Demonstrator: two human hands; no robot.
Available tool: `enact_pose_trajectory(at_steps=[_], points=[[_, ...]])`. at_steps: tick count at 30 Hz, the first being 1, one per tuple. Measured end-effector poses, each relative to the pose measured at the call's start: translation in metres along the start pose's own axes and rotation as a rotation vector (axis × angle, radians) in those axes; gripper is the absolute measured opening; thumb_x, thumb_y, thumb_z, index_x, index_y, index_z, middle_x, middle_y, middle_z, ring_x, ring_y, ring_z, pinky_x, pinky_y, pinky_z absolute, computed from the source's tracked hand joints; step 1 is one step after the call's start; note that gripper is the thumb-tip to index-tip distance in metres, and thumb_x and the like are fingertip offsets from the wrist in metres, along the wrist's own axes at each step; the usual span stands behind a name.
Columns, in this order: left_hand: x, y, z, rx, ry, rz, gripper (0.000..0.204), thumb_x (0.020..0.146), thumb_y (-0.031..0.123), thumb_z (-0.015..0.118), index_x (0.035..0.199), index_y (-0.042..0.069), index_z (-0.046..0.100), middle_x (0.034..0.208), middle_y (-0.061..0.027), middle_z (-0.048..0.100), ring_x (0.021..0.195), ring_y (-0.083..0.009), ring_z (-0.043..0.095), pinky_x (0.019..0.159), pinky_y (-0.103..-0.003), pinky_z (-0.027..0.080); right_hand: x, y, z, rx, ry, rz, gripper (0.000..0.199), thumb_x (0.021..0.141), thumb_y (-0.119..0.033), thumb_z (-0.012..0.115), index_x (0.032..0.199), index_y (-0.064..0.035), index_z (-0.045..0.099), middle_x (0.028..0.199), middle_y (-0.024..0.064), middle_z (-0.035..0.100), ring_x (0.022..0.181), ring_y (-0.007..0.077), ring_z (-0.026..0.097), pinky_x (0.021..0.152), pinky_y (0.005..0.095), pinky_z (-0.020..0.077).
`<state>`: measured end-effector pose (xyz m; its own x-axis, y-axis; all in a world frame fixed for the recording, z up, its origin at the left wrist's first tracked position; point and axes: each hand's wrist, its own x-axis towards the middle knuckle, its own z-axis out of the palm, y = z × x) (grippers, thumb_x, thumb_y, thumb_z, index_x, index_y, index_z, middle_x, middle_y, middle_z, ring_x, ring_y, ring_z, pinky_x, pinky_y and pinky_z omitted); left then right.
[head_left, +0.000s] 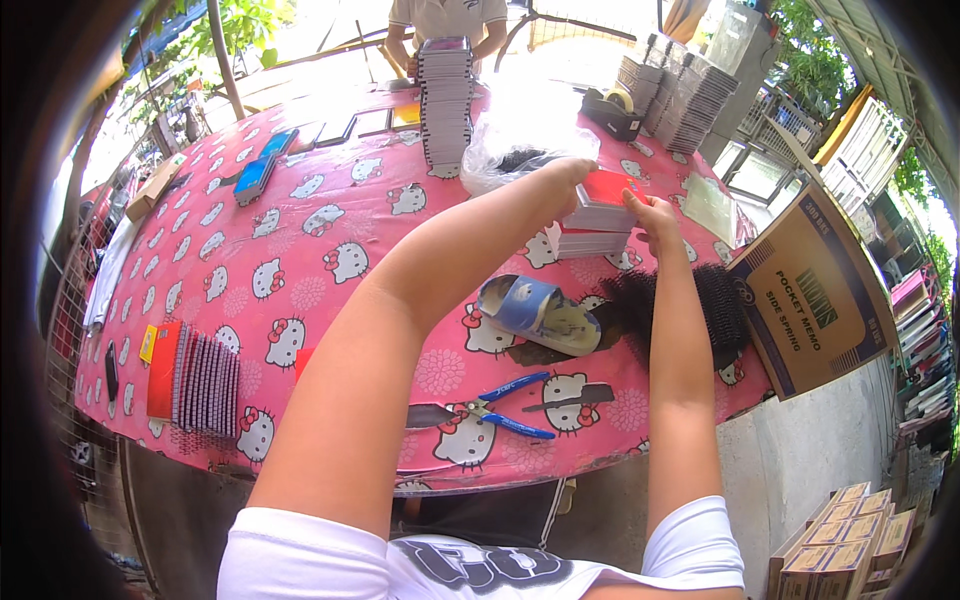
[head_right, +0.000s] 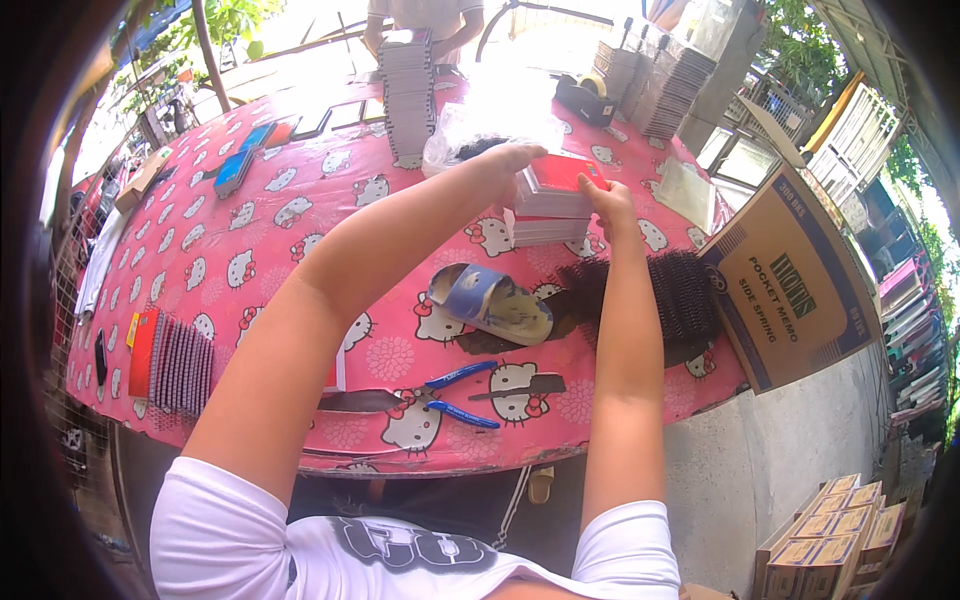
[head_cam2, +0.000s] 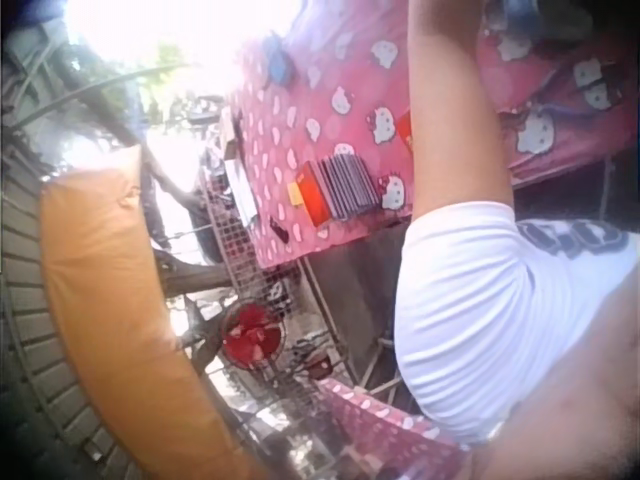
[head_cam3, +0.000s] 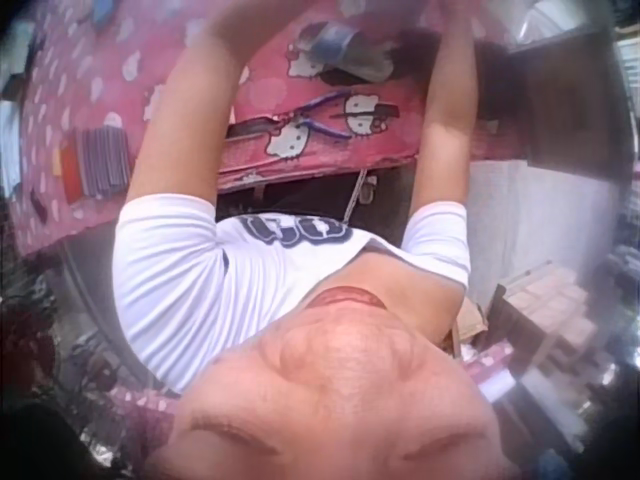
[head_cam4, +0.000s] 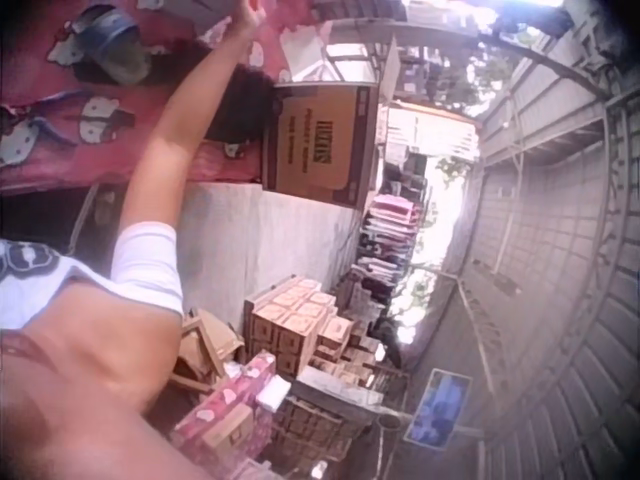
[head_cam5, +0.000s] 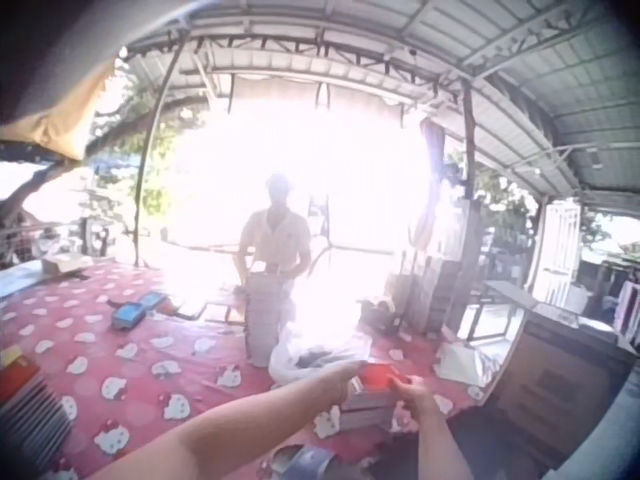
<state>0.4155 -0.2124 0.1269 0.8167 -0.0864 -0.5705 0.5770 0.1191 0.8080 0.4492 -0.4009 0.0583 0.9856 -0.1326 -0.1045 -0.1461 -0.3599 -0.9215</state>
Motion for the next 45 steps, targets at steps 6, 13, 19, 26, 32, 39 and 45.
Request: enact_pose_trajectory(at_steps=[6,13,19,26,32,39,45], points=[[0.038,0.001,0.002,0.091,0.025,0.177,0.074,0.077,0.041,0.074,0.132,-0.001,0.045,0.134,-0.0229,0.045,0.118,-0.0345,0.049,0.09,-0.048,0.044,0.002,0.002,-0.003,0.162,-0.046,0.037,0.064,0.071,-0.057,0.075,0.113,-0.0117,0.055,0.1,0.0023,0.062,0.09,0.0192,0.058,0.076,0.0409,0.0422],[0.005,-0.012,0.007,-0.105,0.006,0.313,0.039,0.071,0.02,0.082,0.099,0.002,0.061,0.096,-0.0124,0.061,0.079,-0.0193,0.062,0.063,-0.035,0.049,0.028,0.028,-0.009,-0.187,0.617,-0.486,0.097,0.064,-0.061,0.078,0.129,0.0002,0.04,0.125,0.0154,0.049,0.111,0.0272,0.051,0.09,0.0458,0.0438],[-0.129,-0.073,-0.049,-0.493,0.149,0.855,0.073,0.064,0.01,0.086,0.114,-0.003,0.034,0.102,-0.0154,0.055,0.088,-0.019,0.059,0.07,-0.029,0.052,-0.145,-0.075,0.073,1.13,-0.299,0.019,0.09,0.072,-0.057,0.074,0.13,0.0027,0.04,0.127,0.0195,0.049,0.117,0.0271,0.051,0.098,0.0389,0.0436],[-0.248,-0.159,-0.161,-0.25,0.663,1.312,0.109,0.061,0.024,0.089,0.137,-0.002,0.015,0.136,-0.0204,0.027,0.128,-0.0249,0.029,0.104,-0.039,0.033,-0.258,-0.169,0.167,0.704,-0.787,-0.497,0.069,0.075,-0.032,0.079,0.122,0.0049,0.046,0.101,0.0157,0.063,0.088,0.0222,0.065,0.077,0.0333,0.055],[-0.311,-0.231,-0.269,-0.542,0.611,0.775,0.109,0.074,0.033,0.08,0.145,0.002,0.003,0.148,-0.0233,0.013,0.139,-0.0291,0.016,0.111,-0.042,0.022,-0.274,-0.168,0.257,-0.535,-1.336,-0.636,0.084,0.058,-0.045,0.086,0.117,0.0039,0.053,0.096,0.0138,0.062,0.083,0.0208,0.059,0.072,0.0297,0.0462],[-0.268,-0.254,-0.272,-0.345,0.378,0.395,0.098,0.079,0.02,0.076,0.144,0.003,0.004,0.141,-0.0233,0.028,0.127,-0.0282,0.038,0.103,-0.043,0.035,-0.269,-0.137,0.284,-0.815,-1.065,-1.096,0.074,0.062,-0.051,0.082,0.113,0.0,0.062,0.098,0.0141,0.065,0.093,0.0262,0.063,0.08,0.033,0.0488],[-0.279,-0.261,-0.285,-0.282,0.485,0.504,0.106,0.075,0.02,0.08,0.146,0.003,0.004,0.136,-0.0214,0.039,0.122,-0.0272,0.045,0.101,-0.043,0.039,-0.138,-0.156,0.152,-0.473,-0.308,-0.715,0.062,0.077,-0.051,0.07,0.108,0.003,0.065,0.099,0.0194,0.068,0.09,0.0268,0.066,0.082,0.0367,0.049]])
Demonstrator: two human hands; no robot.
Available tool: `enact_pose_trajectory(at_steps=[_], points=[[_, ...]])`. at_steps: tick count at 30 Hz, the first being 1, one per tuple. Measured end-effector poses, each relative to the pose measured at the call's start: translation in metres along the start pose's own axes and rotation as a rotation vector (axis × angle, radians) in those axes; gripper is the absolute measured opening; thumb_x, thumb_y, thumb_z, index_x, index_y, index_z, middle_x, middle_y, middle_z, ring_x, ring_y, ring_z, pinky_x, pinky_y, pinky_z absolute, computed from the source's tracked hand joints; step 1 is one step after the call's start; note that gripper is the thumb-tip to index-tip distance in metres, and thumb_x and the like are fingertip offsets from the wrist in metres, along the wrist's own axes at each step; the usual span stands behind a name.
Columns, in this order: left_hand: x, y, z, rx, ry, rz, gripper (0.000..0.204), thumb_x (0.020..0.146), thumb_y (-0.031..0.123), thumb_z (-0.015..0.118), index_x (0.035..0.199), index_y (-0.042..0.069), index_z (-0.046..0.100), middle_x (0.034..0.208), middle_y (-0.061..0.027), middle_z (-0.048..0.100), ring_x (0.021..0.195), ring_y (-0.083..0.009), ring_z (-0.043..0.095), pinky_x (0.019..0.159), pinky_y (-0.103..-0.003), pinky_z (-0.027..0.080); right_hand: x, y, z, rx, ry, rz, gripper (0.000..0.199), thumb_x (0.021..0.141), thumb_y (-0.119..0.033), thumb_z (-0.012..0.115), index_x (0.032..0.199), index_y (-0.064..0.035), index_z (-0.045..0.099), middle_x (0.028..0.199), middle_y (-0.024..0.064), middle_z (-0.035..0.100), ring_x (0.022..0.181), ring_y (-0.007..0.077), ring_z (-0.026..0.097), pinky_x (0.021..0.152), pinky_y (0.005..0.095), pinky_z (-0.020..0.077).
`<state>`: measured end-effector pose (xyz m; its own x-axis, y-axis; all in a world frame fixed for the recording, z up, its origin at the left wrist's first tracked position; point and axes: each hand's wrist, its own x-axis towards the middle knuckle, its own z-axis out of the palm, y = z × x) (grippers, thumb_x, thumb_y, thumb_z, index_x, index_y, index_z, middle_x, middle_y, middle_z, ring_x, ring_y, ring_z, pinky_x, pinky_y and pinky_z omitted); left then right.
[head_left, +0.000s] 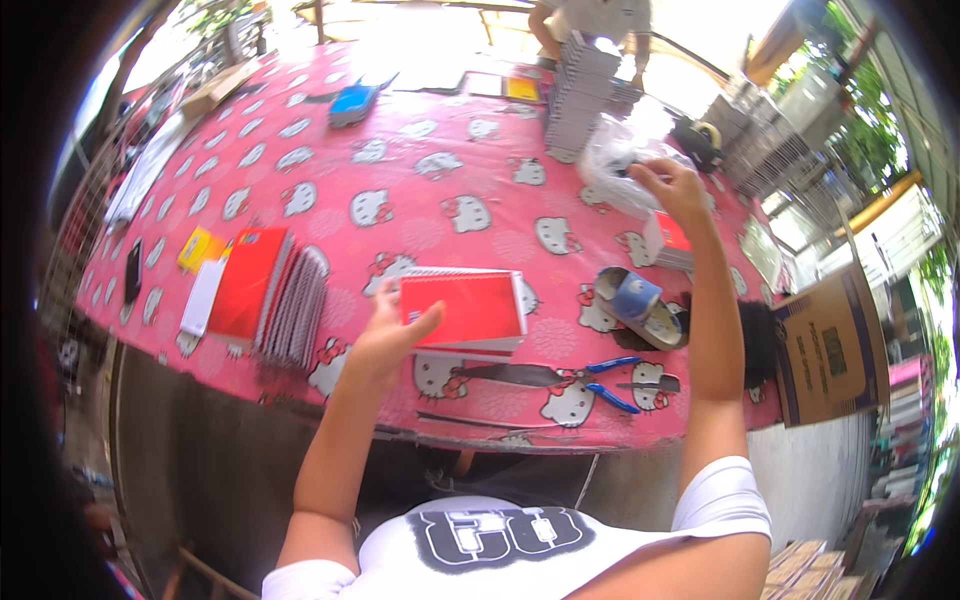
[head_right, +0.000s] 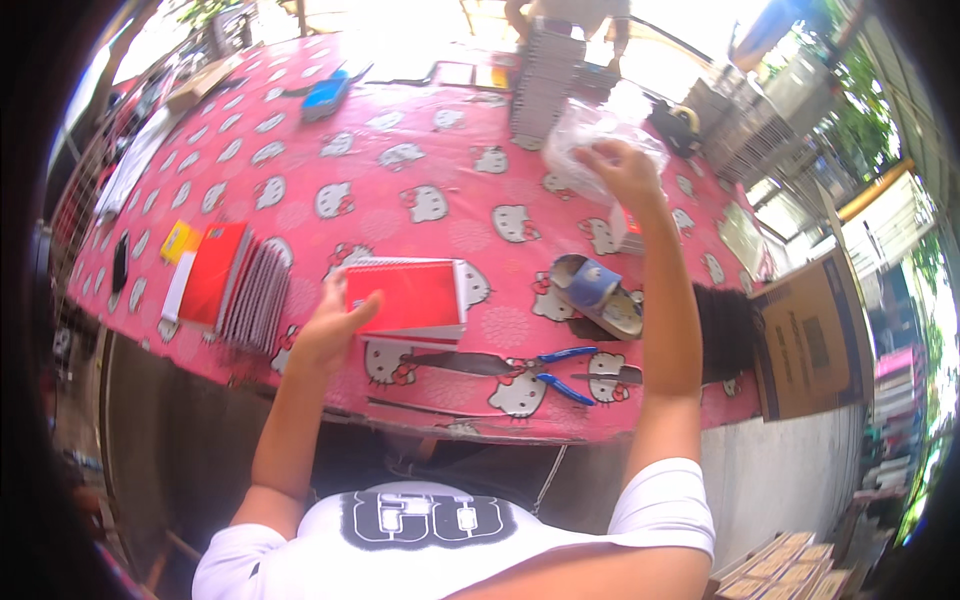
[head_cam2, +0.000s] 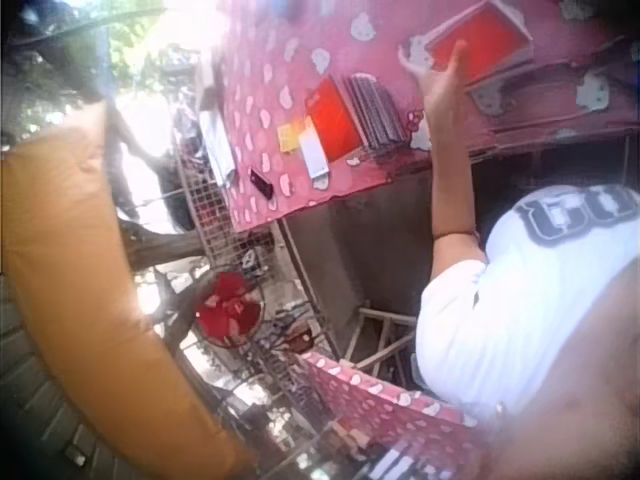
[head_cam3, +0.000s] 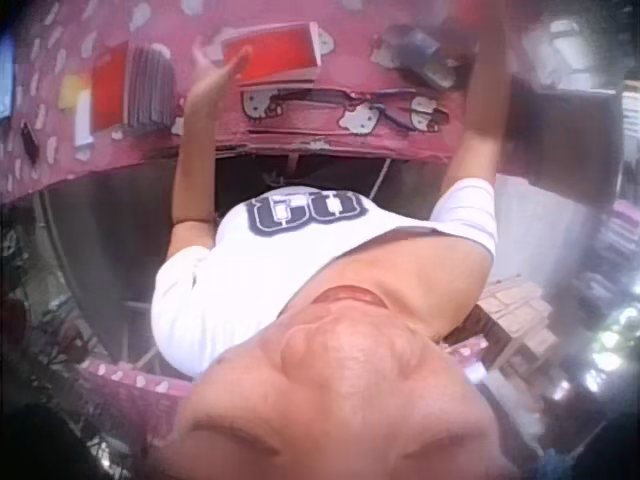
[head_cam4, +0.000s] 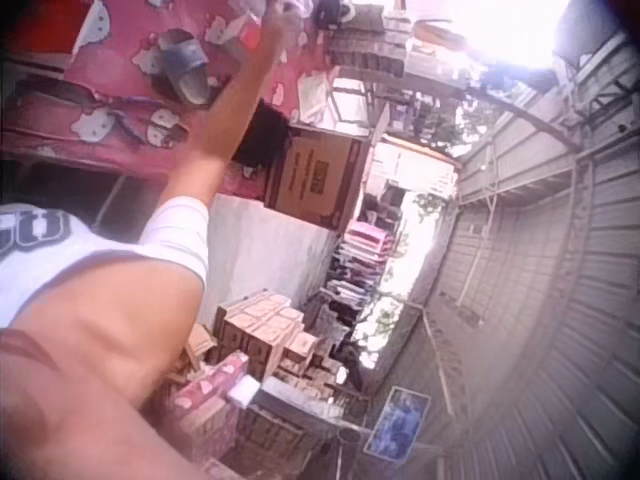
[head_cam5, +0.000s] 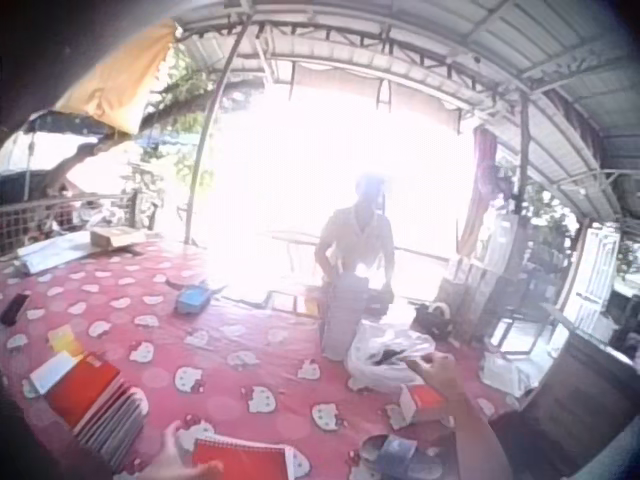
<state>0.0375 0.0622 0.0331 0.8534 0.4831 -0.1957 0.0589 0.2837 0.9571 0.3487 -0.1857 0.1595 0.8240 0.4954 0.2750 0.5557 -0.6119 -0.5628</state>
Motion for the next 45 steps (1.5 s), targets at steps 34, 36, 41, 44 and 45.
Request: enact_pose_trajectory(at_steps=[34,36,41,44,45], points=[[0.167,0.024,0.391,0.053,-0.62,-0.207,0.019,0.068,0.004,0.078,0.082,-0.002,0.067,0.086,-0.0145,0.065,0.075,-0.0264,0.067,0.066,-0.042,0.056,-0.066,0.232,-0.05,0.612,0.107,0.487,0.056,0.08,-0.053,0.068,0.11,-0.0059,0.062,0.103,0.0062,0.065,0.096,0.0195,0.058,0.077,0.0361,0.0453],[0.157,0.064,0.334,0.222,-0.621,-0.07,0.023,0.07,0.007,0.079,0.088,0.0,0.066,0.082,-0.0107,0.065,0.076,-0.0216,0.066,0.066,-0.036,0.056,-0.088,0.169,-0.048,0.955,0.208,0.274,0.062,0.088,-0.041,0.062,0.133,-0.0048,0.039,0.124,0.0096,0.056,0.118,0.0193,0.051,0.091,0.0475,0.0444],[0.052,0.118,0.181,0.282,-0.598,0.152,0.053,0.077,0.016,0.076,0.118,-0.003,0.049,0.097,-0.0097,0.063,0.089,-0.0166,0.064,0.073,-0.03,0.053,-0.116,0.021,-0.025,1.175,-0.125,-0.008,0.072,0.086,-0.023,0.069,0.137,0.0049,0.027,0.126,0.0167,0.052,0.109,0.0201,0.058,0.088,0.0323,0.0508],[0.004,0.12,0.09,0.141,-0.425,0.14,0.077,0.078,0.015,0.076,0.134,-0.004,0.027,0.111,-0.0132,0.058,0.096,-0.0183,0.062,0.077,-0.032,0.053,-0.109,-0.031,0.037,1.141,-0.251,0.087,0.082,0.083,-0.027,0.073,0.138,0.0064,0.022,0.116,0.0212,0.057,0.099,0.0217,0.063,0.081,0.031,0.0528],[-0.004,0.122,0.07,0.108,-0.339,0.117,0.084,0.078,0.015,0.076,0.138,-0.004,0.019,0.115,-0.0144,0.056,0.098,-0.0192,0.062,0.078,-0.033,0.053,-0.108,-0.048,0.051,1.101,-0.332,0.171,0.086,0.082,-0.029,0.074,0.139,0.0063,0.02,0.114,0.0218,0.058,0.097,0.0228,0.064,0.08,0.0308,0.0529]])
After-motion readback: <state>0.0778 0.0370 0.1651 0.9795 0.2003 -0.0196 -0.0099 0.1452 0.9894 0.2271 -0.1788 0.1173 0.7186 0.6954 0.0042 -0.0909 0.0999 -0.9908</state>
